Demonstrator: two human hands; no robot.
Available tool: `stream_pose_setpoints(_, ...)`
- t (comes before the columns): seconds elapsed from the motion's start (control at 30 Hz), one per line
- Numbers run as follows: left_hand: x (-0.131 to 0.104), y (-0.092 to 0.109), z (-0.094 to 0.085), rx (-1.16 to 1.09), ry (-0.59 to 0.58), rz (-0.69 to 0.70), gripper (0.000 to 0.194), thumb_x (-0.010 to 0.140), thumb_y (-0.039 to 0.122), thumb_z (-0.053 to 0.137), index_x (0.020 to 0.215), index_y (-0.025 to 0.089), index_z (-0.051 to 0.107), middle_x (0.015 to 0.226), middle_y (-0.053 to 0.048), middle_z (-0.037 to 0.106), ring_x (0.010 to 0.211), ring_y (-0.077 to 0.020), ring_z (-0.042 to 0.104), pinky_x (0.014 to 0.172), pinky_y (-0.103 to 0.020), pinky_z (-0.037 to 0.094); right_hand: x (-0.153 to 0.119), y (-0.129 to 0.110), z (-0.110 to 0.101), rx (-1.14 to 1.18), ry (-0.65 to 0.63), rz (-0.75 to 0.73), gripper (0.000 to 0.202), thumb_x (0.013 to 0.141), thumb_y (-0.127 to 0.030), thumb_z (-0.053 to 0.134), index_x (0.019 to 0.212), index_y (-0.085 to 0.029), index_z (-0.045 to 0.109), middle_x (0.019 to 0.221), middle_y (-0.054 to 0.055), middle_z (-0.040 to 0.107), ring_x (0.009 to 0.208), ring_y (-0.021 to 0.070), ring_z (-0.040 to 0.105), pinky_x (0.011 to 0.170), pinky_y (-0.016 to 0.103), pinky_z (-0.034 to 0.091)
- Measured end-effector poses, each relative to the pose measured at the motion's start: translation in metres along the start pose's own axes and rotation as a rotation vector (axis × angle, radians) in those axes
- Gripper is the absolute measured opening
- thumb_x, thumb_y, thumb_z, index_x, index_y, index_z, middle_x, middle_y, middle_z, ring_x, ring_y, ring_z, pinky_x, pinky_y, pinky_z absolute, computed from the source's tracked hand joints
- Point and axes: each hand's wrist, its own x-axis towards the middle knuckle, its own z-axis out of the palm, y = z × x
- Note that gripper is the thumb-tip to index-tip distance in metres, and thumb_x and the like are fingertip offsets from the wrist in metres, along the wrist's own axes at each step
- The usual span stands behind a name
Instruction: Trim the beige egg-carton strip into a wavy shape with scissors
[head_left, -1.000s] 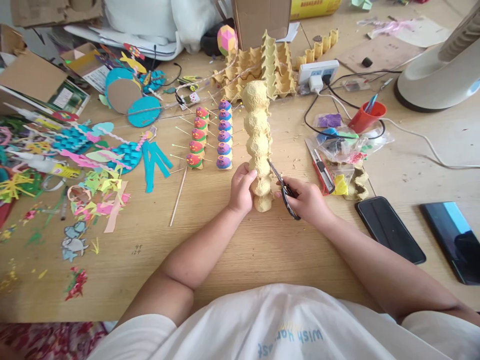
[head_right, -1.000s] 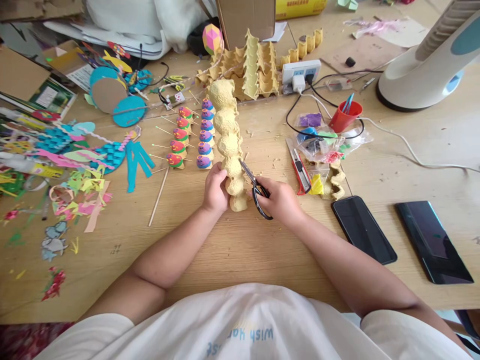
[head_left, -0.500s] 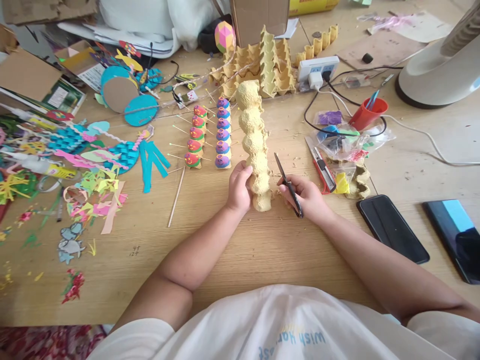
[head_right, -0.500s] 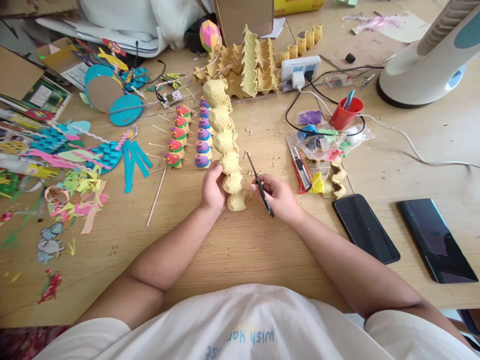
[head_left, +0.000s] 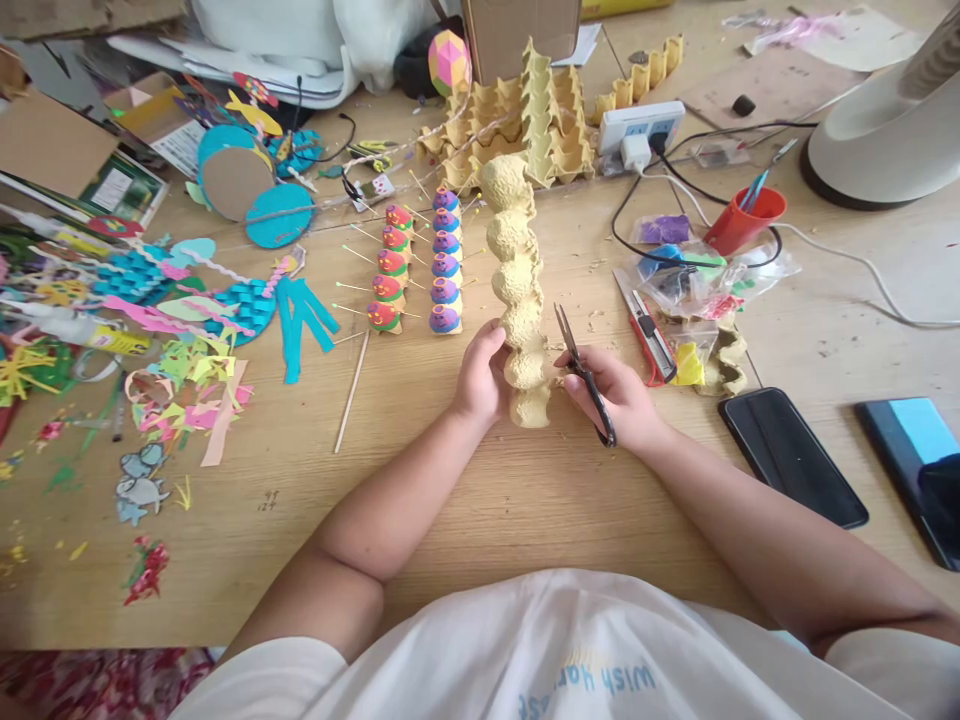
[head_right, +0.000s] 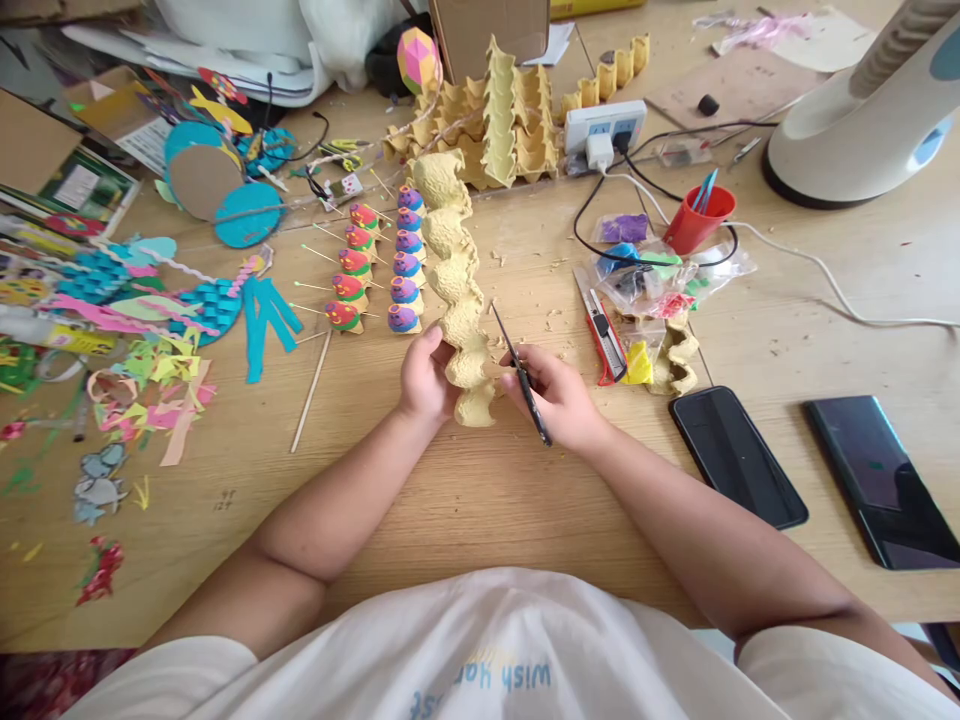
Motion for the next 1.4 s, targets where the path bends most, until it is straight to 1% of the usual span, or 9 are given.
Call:
stream_pose_setpoints(0.1,-0.003,0.006,0.003,-0.025,0.038,-0.080,0.022,0.097,0.040,0.062,0.095,0.021,0.073,0.088,-0.005,0.079,0.084,-0.0207,0.078,0.071,-0.029,0.061,0.001,0.003,-0.003,-0.287,0.143,-0.169,0.039,0.097,-0.056,0.075,0.116,-0.023,0.068,0.076,-0.002,0.061,0.067,0.0161,0.054,0.065,0.032,0.043)
stream_pose_setpoints(0.17,-0.003,0.013,0.005,-0.028,0.067,-0.134,0.026,0.102,0.035,0.055,0.098,0.020,0.076,0.084,-0.003,0.078,0.069,-0.0151,0.072,0.060,-0.023,0.056,0.004,0.006,-0.006,-0.454,0.199,-0.274,0.033,0.097,-0.047,0.074,0.119,-0.023,0.068,0.080,0.001,0.065,0.072,0.0191,0.059,0.069,0.034,0.045)
stream_pose_setpoints(0.3,-0.003,0.022,0.008,-0.010,0.004,-0.247,0.033,0.105,0.041,0.053,0.092,0.020,0.075,0.072,-0.003,0.070,0.056,-0.0122,0.061,0.048,-0.020,0.047,0.007,0.011,-0.007,-0.636,0.195,-0.404,0.028,0.098,-0.038,0.071,0.121,-0.022,0.068,0.087,0.005,0.071,0.081,0.0249,0.066,0.076,0.037,0.050)
stream_pose_setpoints(0.37,-0.003,0.023,0.008,0.013,0.036,-0.282,0.033,0.102,0.048,0.061,0.088,0.021,0.073,0.069,-0.003,0.067,0.053,-0.0119,0.057,0.045,-0.020,0.045,0.007,0.011,-0.007,-0.692,0.194,-0.432,0.029,0.098,-0.034,0.070,0.124,-0.021,0.068,0.091,0.007,0.073,0.084,0.0269,0.067,0.078,0.039,0.051)
stream_pose_setpoints(0.53,0.001,0.020,0.004,0.037,0.070,-0.327,0.037,0.095,0.059,0.073,0.088,0.023,0.073,0.073,-0.004,0.066,0.052,-0.0120,0.055,0.043,-0.022,0.042,0.005,0.008,-0.007,-0.803,0.167,-0.422,0.032,0.098,-0.030,0.068,0.128,-0.020,0.068,0.100,0.010,0.076,0.091,0.0295,0.069,0.082,0.040,0.051)
stream_pose_setpoints(0.7,0.003,0.018,-0.001,0.017,0.045,-0.364,0.036,0.093,0.059,0.076,0.087,0.023,0.075,0.077,-0.006,0.070,0.054,-0.0130,0.056,0.043,-0.023,0.044,0.003,0.005,-0.006,-0.890,0.195,-0.399,0.037,0.101,-0.036,0.066,0.133,-0.020,0.067,0.101,0.011,0.076,0.094,0.0313,0.068,0.084,0.042,0.051)
stream_pose_setpoints(0.9,0.001,0.020,0.002,0.056,0.043,-0.352,0.041,0.096,0.063,0.071,0.087,0.023,0.076,0.075,-0.007,0.069,0.053,-0.0133,0.058,0.042,-0.023,0.045,-0.001,0.002,-0.002,-1.000,0.226,-0.399,0.044,0.101,-0.042,0.067,0.139,-0.019,0.066,0.107,0.013,0.076,0.103,0.0336,0.067,0.086,0.043,0.047)
stream_pose_setpoints(1.27,0.002,0.019,0.003,0.117,0.058,-0.314,0.044,0.093,0.067,0.072,0.085,0.024,0.073,0.069,-0.005,0.063,0.050,-0.0132,0.053,0.041,-0.024,0.040,0.002,0.005,-0.007,-0.990,0.207,-0.379,0.033,0.103,-0.037,0.064,0.132,-0.022,0.069,0.099,0.010,0.075,0.095,0.0314,0.065,0.083,0.042,0.046)
stream_pose_setpoints(1.4,0.001,0.020,0.004,0.040,0.070,-0.344,0.040,0.092,0.061,0.077,0.082,0.023,0.071,0.071,-0.005,0.065,0.052,-0.0113,0.053,0.040,-0.020,0.040,0.003,0.004,-0.009,-0.982,0.190,-0.375,0.030,0.106,-0.036,0.062,0.131,-0.022,0.070,0.093,0.009,0.074,0.090,0.0296,0.065,0.080,0.039,0.045)
